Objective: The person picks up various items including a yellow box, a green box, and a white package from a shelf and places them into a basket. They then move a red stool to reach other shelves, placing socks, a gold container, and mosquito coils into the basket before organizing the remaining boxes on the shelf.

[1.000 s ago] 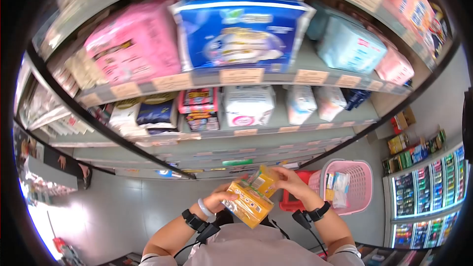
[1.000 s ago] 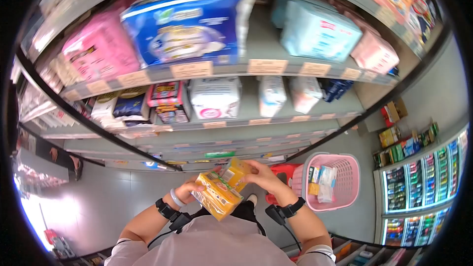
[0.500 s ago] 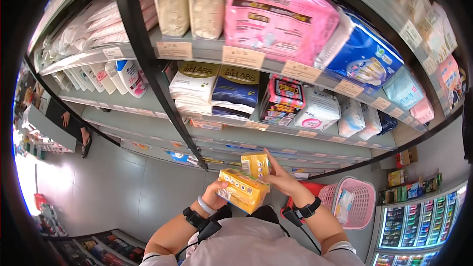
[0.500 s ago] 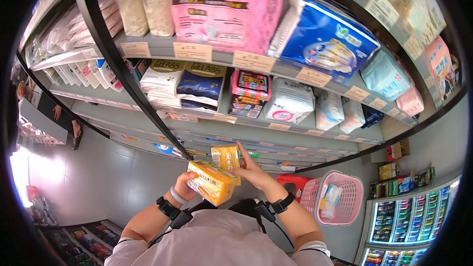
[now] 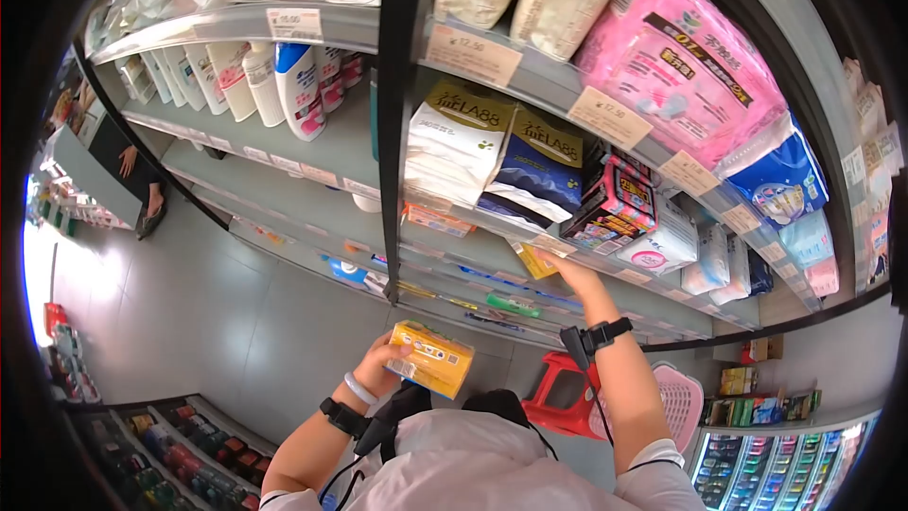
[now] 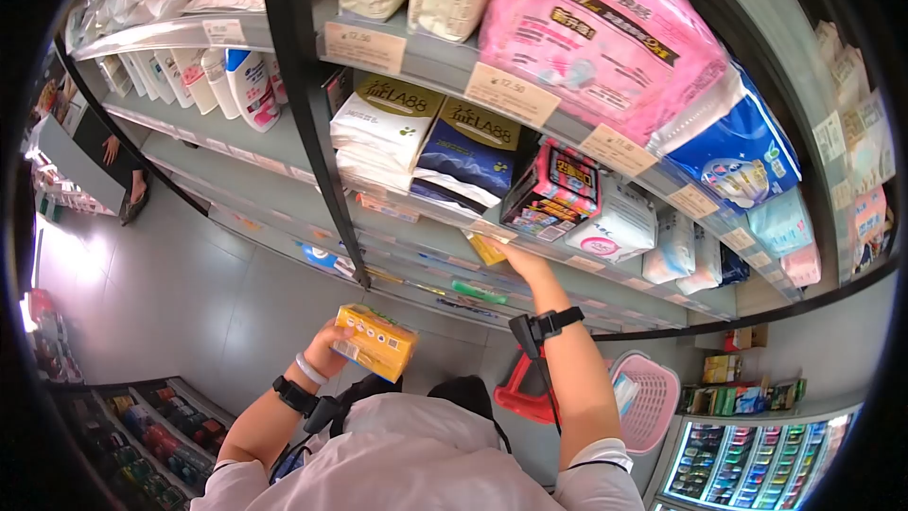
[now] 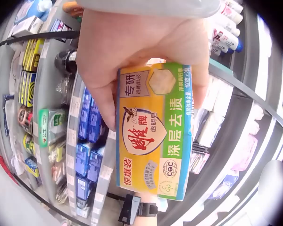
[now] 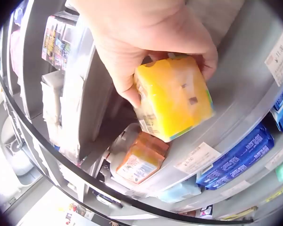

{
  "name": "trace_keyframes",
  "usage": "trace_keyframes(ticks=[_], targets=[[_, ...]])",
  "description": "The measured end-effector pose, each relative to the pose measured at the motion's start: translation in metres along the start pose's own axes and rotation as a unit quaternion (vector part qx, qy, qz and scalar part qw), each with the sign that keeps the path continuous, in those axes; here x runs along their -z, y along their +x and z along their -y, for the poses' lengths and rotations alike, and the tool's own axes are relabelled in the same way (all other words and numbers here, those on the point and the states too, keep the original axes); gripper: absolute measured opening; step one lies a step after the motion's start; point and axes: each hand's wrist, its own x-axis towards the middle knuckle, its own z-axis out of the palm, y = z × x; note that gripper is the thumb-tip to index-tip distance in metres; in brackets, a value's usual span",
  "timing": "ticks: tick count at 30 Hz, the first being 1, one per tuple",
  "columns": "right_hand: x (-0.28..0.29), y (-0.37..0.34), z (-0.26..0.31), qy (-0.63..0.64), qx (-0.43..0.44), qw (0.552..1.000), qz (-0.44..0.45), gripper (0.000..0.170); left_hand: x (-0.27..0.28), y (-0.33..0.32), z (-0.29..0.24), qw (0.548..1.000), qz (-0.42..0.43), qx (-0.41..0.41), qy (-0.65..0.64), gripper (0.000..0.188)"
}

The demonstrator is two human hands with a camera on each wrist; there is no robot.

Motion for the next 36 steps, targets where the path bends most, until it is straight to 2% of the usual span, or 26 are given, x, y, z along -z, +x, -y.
trace_keyframes(ticks=[1, 3, 4, 8, 11, 13, 14, 16, 17, 19, 20, 22, 23, 24, 25, 26, 27, 28, 29, 31, 32, 34, 36], targets=[[0.001, 0.008, -0.007, -0.002, 0.001, 1.0, 0.004, 0.065, 0.002, -0.002, -0.001, 1.0, -0.019, -0.008, 0.005, 0.059], [-0.001, 0.009, 0.002, -0.06, -0.074, 0.994, 0.06, 0.07, 0.008, -0.006, -0.001, 0.999, -0.038, -0.018, 0.009, 0.058], [-0.001, 0.018, -0.01, -0.076, -0.057, 0.991, 0.095, 0.077, 0.012, -0.006, 0.0, 0.998, -0.05, -0.025, 0.018, 0.058], [-0.004, 0.041, -0.038, -0.104, -0.047, 0.99, 0.081, 0.079, 0.013, -0.009, -0.001, 0.996, -0.074, -0.044, 0.024, 0.057], [-0.004, 0.047, -0.043, -0.086, -0.077, 0.988, 0.101, 0.074, 0.014, -0.007, -0.002, 0.996, -0.074, -0.046, 0.02, 0.056], [0.0, 0.059, -0.064, 0.124, -0.085, 0.983, 0.102, 0.073, 0.013, -0.006, -0.004, 0.997, -0.069, -0.037, 0.014, 0.055], [0.004, 0.067, -0.079, 0.125, -0.085, 0.983, 0.102, 0.073, 0.013, -0.006, -0.005, 0.997, -0.064, -0.029, 0.007, 0.054], [0.012, 0.078, -0.104, 0.15, 0.031, 0.974, 0.168, 0.07, 0.013, -0.002, -0.004, 0.998, -0.061, -0.027, 0.011, 0.054], [0.009, 0.07, -0.09, 0.151, 0.031, 0.974, 0.166, 0.07, 0.012, 0.0, -0.004, 0.998, -0.058, -0.027, 0.013, 0.053], [-0.008, 0.032, -0.022, -0.078, -0.046, 0.988, 0.121, 0.063, 0.005, 0.004, -0.006, 0.998, -0.055, -0.023, 0.02, 0.053], [-0.01, 0.014, 0.001, -0.076, -0.046, 0.989, 0.119, 0.063, 0.001, 0.006, -0.008, 0.998, -0.055, -0.021, 0.026, 0.053], [-0.014, -0.013, 0.032, -0.224, 0.053, 0.973, 0.036, 0.054, -0.004, 0.012, -0.01, 0.998, -0.049, -0.023, 0.036, 0.053], [-0.015, -0.021, 0.029, -0.222, 0.053, 0.973, 0.036, 0.054, -0.006, 0.015, -0.011, 0.998, -0.044, -0.025, 0.043, 0.053], [-0.018, -0.034, 0.021, -0.228, 0.169, 0.956, -0.078, 0.048, -0.008, 0.017, -0.011, 0.998, -0.044, -0.024, 0.044, 0.053], [-0.021, -0.047, 0.013, -0.228, 0.28, 0.913, -0.19, 0.042, -0.009, 0.021, -0.011, 0.998, -0.041, -0.019, 0.046, 0.054], [-0.024, -0.06, 0.006, -0.228, 0.279, 0.913, -0.193, 0.042, -0.011, 0.025, -0.012, 0.998, -0.038, -0.013, 0.049, 0.055], [-0.029, -0.074, 0.0, -0.118, 0.213, 0.962, -0.124, 0.041, -0.015, 0.029, -0.013, 0.998, -0.035, -0.011, 0.051, 0.055], [-0.033, -0.087, -0.004, -0.006, 0.142, 0.988, -0.055, 0.04, -0.02, 0.032, -0.014, 0.998, -0.022, -0.01, 0.058, 0.055], [-0.036, -0.098, -0.002, -0.006, 0.14, 0.988, -0.061, 0.04, -0.025, 0.037, -0.013, 0.998, -0.008, -0.008, 0.064, 0.056], [-0.043, -0.117, 0.004, 0.15, -0.002, 0.984, 0.09, 0.049, -0.032, 0.05, -0.009, 0.997, 0.0, 0.002, 0.074, 0.055], [-0.044, -0.121, 0.0, 0.151, -0.003, 0.985, 0.086, 0.049, -0.035, 0.056, -0.006, 0.997, 0.001, 0.007, 0.083, 0.054], [-0.046, -0.126, -0.005, 0.239, -0.036, 0.957, 0.163, 0.066, -0.046, 0.07, -0.001, 0.995, 0.016, 0.017, 0.097, 0.053], [-0.042, -0.131, -0.003, 0.245, -0.048, 0.957, 0.149, 0.071, -0.058, 0.084, 0.003, 0.991, 0.057, 0.024, 0.116, 0.053]])
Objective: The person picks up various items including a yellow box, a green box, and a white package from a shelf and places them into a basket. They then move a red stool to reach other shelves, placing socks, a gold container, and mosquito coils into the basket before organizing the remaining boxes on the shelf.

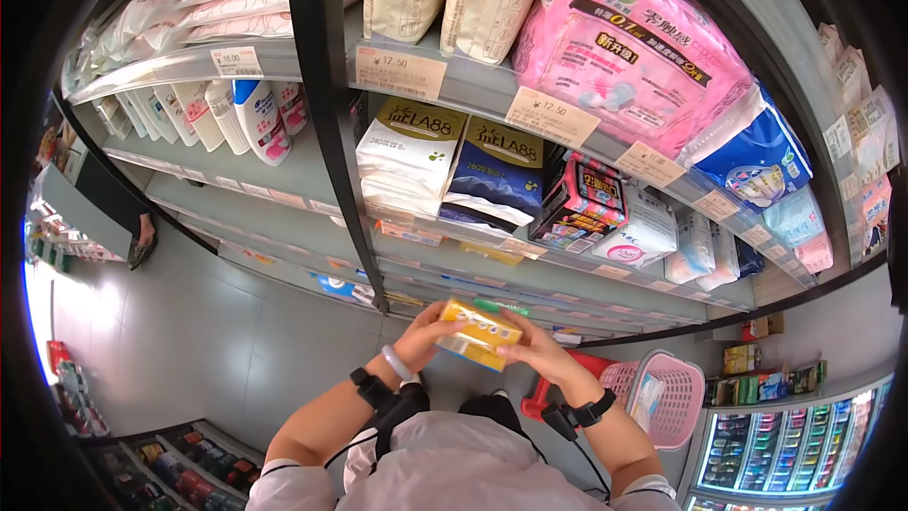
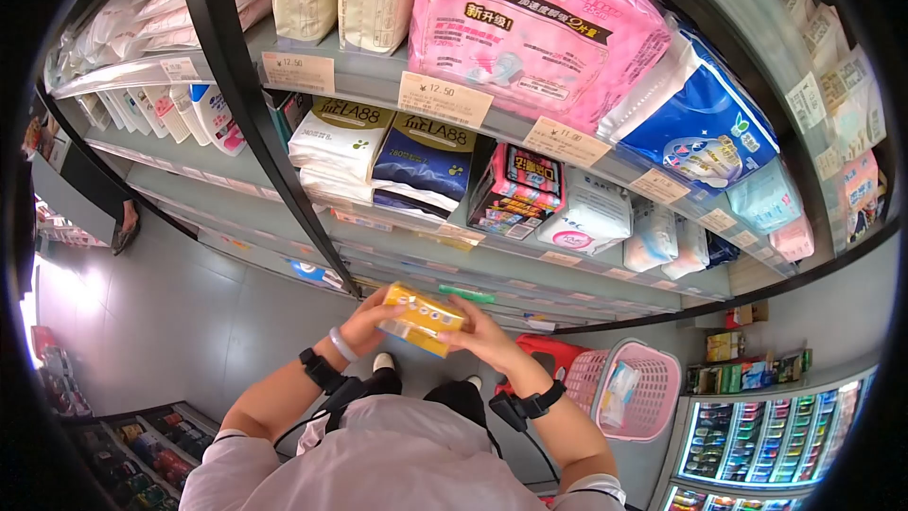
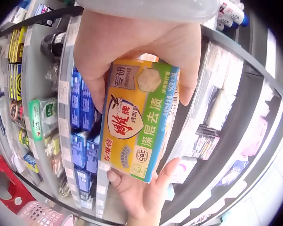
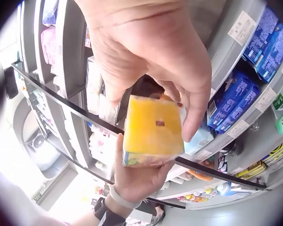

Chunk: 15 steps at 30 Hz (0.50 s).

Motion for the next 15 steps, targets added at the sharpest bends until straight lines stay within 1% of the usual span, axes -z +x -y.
trace_keyframes(ticks=[1, 2, 3, 4, 5, 7, 8, 10, 11, 12, 13, 14, 15], targets=[[0.001, -0.003, 0.001, 0.008, -0.007, 1.0, -0.015, 0.076, -0.005, 0.008, 0.0, 1.0, -0.001, 0.0, -0.002, 0.053], [0.007, -0.006, 0.001, 0.006, -0.009, 1.0, -0.014, 0.076, -0.01, 0.017, 0.001, 0.999, 0.011, -0.003, 0.048, 0.052], [0.015, -0.009, 0.0, 0.027, -0.014, 0.999, -0.045, 0.077, -0.015, 0.023, 0.001, 0.995, 0.024, -0.005, 0.098, 0.052], [0.021, -0.011, -0.001, 0.048, -0.018, 0.996, -0.077, 0.078, -0.021, 0.028, 0.002, 0.995, 0.025, -0.007, 0.095, 0.052], [0.024, -0.014, 0.0, 0.046, -0.019, 0.996, -0.078, 0.078, -0.028, 0.032, 0.002, 0.996, 0.035, -0.012, 0.084, 0.052], [0.029, -0.017, 0.0, 0.063, 0.003, 0.992, -0.11, 0.081, -0.031, 0.035, 0.003, 0.996, 0.047, -0.019, 0.071, 0.053], [0.031, -0.017, -0.001, 0.062, 0.003, 0.992, -0.111, 0.081, -0.03, 0.036, 0.005, 0.997, 0.057, -0.006, 0.056, 0.055], [0.034, -0.017, -0.005, 0.056, -0.008, 0.99, -0.126, 0.076, -0.028, 0.035, 0.008, 0.997, 0.069, 0.008, 0.04, 0.058], [0.033, -0.017, -0.004, 0.056, -0.008, 0.99, -0.126, 0.076, -0.024, 0.034, 0.007, 0.996, 0.08, 0.029, 0.037, 0.061], [0.03, -0.017, -0.002, 0.048, -0.006, 0.99, -0.129, 0.072, -0.02, 0.031, 0.007, 0.994, 0.09, 0.05, 0.035, 0.065], [0.029, -0.016, -0.001, 0.041, -0.005, 0.991, -0.131, 0.069, -0.016, 0.029, 0.007, 0.994, 0.088, 0.05, 0.035, 0.065], [0.028, -0.014, 0.0, 0.041, -0.006, 0.991, -0.129, 0.069, -0.011, 0.027, 0.007, 0.992, 0.064, 0.049, 0.095, 0.062], [0.028, -0.013, 0.0, 0.008, 0.003, 0.994, -0.111, 0.069, -0.007, 0.025, 0.007, 0.986, 0.039, 0.048, 0.155, 0.059]])
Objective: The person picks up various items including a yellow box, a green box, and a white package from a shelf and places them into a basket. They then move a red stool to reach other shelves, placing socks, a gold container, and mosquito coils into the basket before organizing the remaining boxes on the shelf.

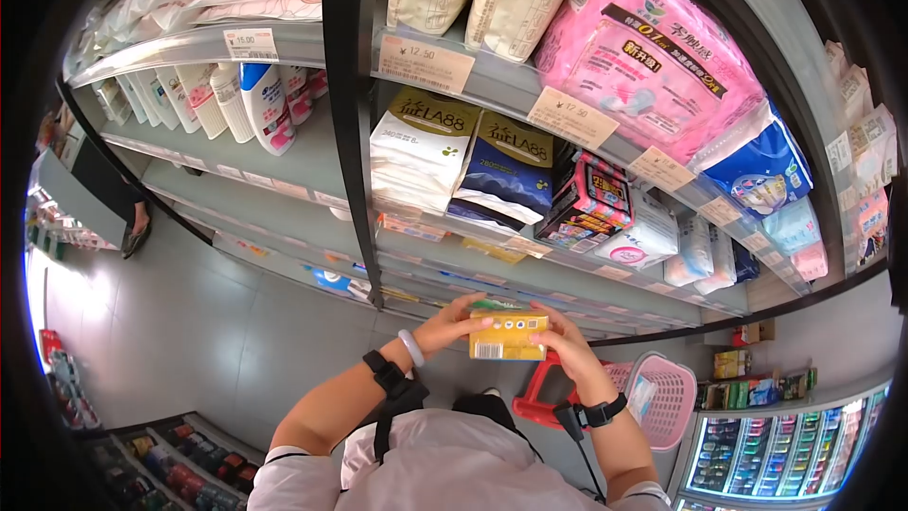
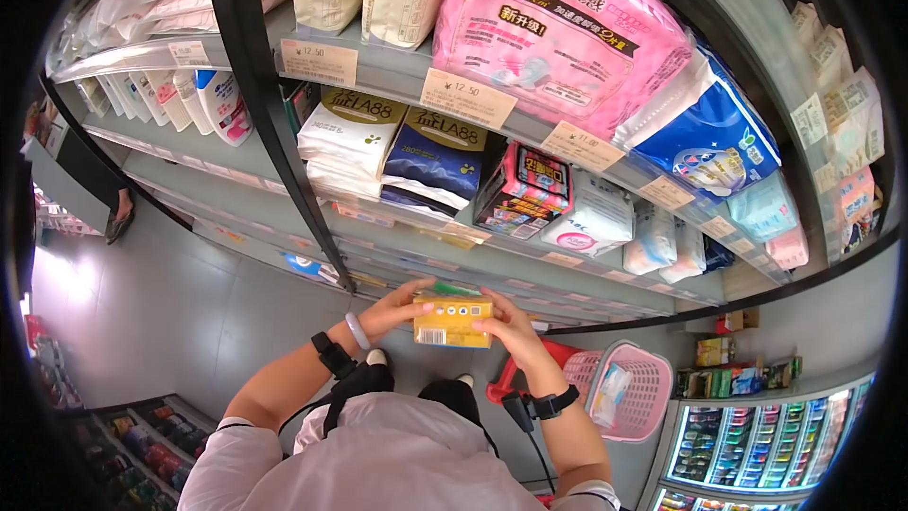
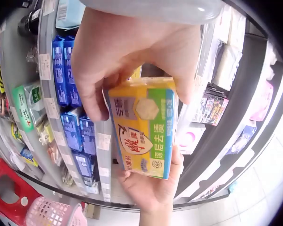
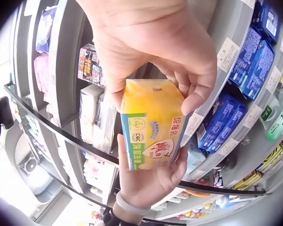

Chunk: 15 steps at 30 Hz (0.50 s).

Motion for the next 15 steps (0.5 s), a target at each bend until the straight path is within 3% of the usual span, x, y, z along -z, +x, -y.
trace_keyframes(ticks=[1, 3, 4, 6, 8, 10, 12, 14, 15], targets=[[-0.001, 0.002, 0.001, -0.032, 0.012, 0.999, 0.018, 0.069, 0.004, 0.0, -0.001, 1.0, -0.002, 0.0, 0.001, 0.059], [-0.005, 0.002, 0.007, -0.077, 0.006, 0.997, 0.028, 0.07, 0.012, 0.003, -0.006, 0.988, 0.115, -0.009, 0.099, 0.055], [-0.007, 0.002, 0.008, -0.122, -0.001, 0.992, 0.037, 0.071, 0.014, 0.005, -0.005, 0.988, 0.115, -0.008, 0.099, 0.055], [-0.01, 0.007, 0.003, -0.074, -0.001, 0.997, 0.014, 0.072, 0.017, 0.01, -0.003, 0.949, 0.206, 0.075, 0.227, 0.052], [-0.01, 0.01, -0.002, -0.024, -0.002, 1.0, -0.009, 0.073, 0.011, 0.007, 0.003, 0.964, 0.195, 0.052, 0.173, 0.051], [-0.008, 0.007, -0.009, 0.249, 0.063, 0.965, -0.046, 0.072, 0.003, 0.006, 0.004, 0.975, 0.185, 0.029, 0.118, 0.05], [-0.005, -0.003, -0.033, 0.213, 0.08, 0.973, -0.033, 0.066, -0.016, 0.002, -0.007, 0.996, 0.04, 0.084, -0.017, 0.049], [-0.01, -0.009, -0.039, 0.176, 0.091, 0.98, -0.017, 0.06, -0.02, 0.016, 0.002, 0.997, 0.034, 0.057, -0.039, 0.048], [-0.021, -0.017, -0.032, 0.124, 0.076, 0.989, -0.038, 0.058, -0.026, 0.021, 0.0, 0.999, 0.029, -0.001, -0.019, 0.047]])
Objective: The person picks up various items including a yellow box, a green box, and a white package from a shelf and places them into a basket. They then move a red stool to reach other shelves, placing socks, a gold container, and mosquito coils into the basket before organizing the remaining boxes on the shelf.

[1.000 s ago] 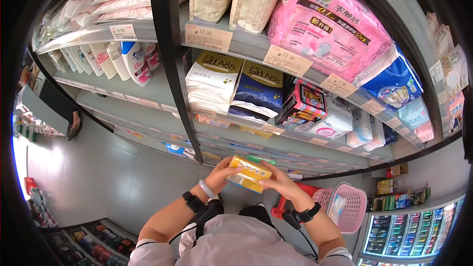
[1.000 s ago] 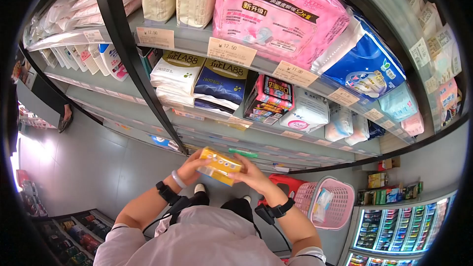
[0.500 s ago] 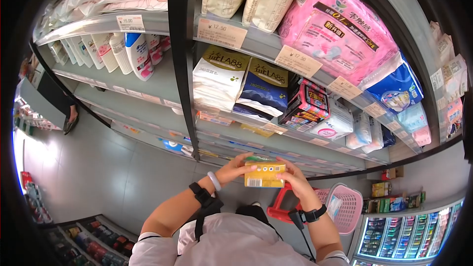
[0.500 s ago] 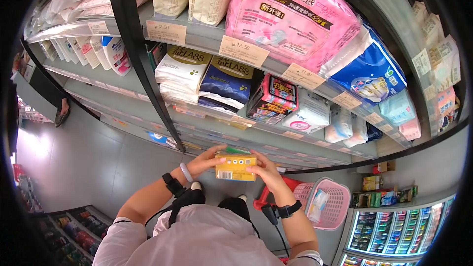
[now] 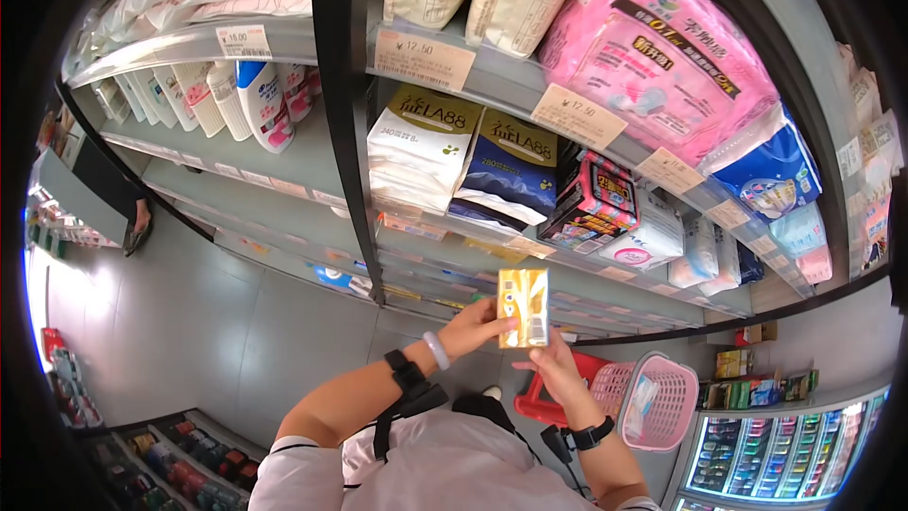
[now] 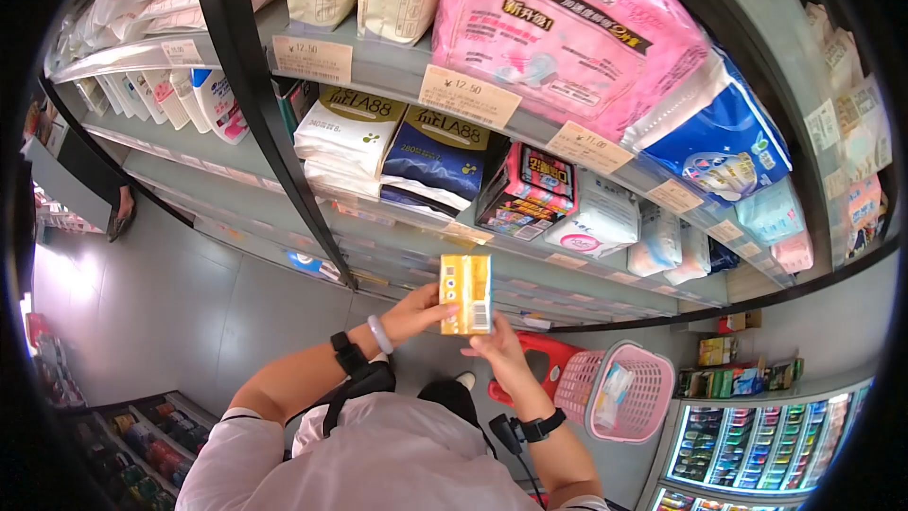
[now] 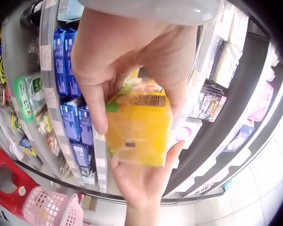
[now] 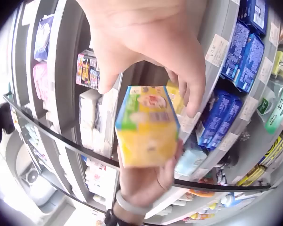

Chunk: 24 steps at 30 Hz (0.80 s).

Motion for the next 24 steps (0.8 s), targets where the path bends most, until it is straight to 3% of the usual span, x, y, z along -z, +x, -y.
trace_keyframes(ticks=[1, 7, 9, 10, 11, 13, 14, 15, 16, 17, 18, 19, 20, 22, 24], targets=[[-0.006, -0.004, 0.003, -0.055, -0.011, 0.998, -0.018, 0.057, -0.006, 0.006, 0.0, 0.998, -0.004, -0.058, 0.022, 0.046], [0.016, 0.015, 0.005, 0.067, 0.028, 0.995, -0.071, 0.045, -0.019, 0.038, -0.009, 0.992, -0.027, -0.084, 0.084, 0.047], [0.026, 0.023, 0.015, 0.091, 0.029, 0.989, -0.116, 0.044, -0.018, 0.038, -0.02, 0.951, -0.076, -0.104, 0.282, 0.042], [0.029, 0.027, 0.019, 0.059, 0.038, 0.988, -0.135, 0.042, -0.019, 0.038, -0.011, 0.938, -0.165, -0.212, 0.22, 0.032], [0.034, 0.032, 0.022, 0.059, 0.039, 0.988, -0.134, 0.042, -0.013, 0.034, -0.018, 0.937, -0.165, -0.214, 0.22, 0.032], [0.045, 0.043, 0.029, -0.04, 0.086, 0.973, -0.212, 0.042, 0.01, 0.023, -0.043, 0.841, -0.198, -0.356, 0.355, 0.025], [0.05, 0.051, 0.036, -0.078, 0.086, 0.965, -0.235, 0.042, 0.017, 0.021, -0.049, 0.841, -0.2, -0.355, 0.355, 0.025], [0.059, 0.063, 0.042, -0.077, 0.084, 0.966, -0.233, 0.042, 0.024, 0.02, -0.054, 0.81, -0.218, -0.359, 0.409, 0.024], [0.073, 0.08, 0.045, -0.142, 0.077, 0.966, -0.201, 0.043, 0.027, 0.019, -0.059, 0.774, -0.234, -0.363, 0.463, 0.024], [0.087, 0.097, 0.043, -0.206, 0.071, 0.961, -0.169, 0.044, 0.03, 0.022, -0.06, 0.772, -0.235, -0.363, 0.466, 0.024], [0.107, 0.12, 0.03, -0.204, 0.073, 0.962, -0.168, 0.044, 0.034, 0.029, -0.058, 0.73, -0.234, -0.373, 0.523, 0.023], [0.129, 0.15, 0.01, -0.174, 0.142, 0.956, -0.188, 0.044, 0.037, 0.035, -0.058, 0.685, -0.231, -0.381, 0.576, 0.022], [0.131, 0.162, 0.008, -0.143, 0.209, 0.945, -0.208, 0.043, 0.038, 0.04, -0.059, 0.683, -0.231, -0.382, 0.578, 0.022], [0.146, 0.163, 0.002, -0.155, 0.218, 0.942, -0.204, 0.043, 0.035, 0.052, -0.06, 0.65, -0.207, -0.306, 0.664, 0.022], [0.13, 0.177, 0.011, -0.18, 0.235, 0.935, -0.195, 0.043, 0.028, 0.064, -0.059, 0.633, -0.217, -0.289, 0.684, 0.025]])
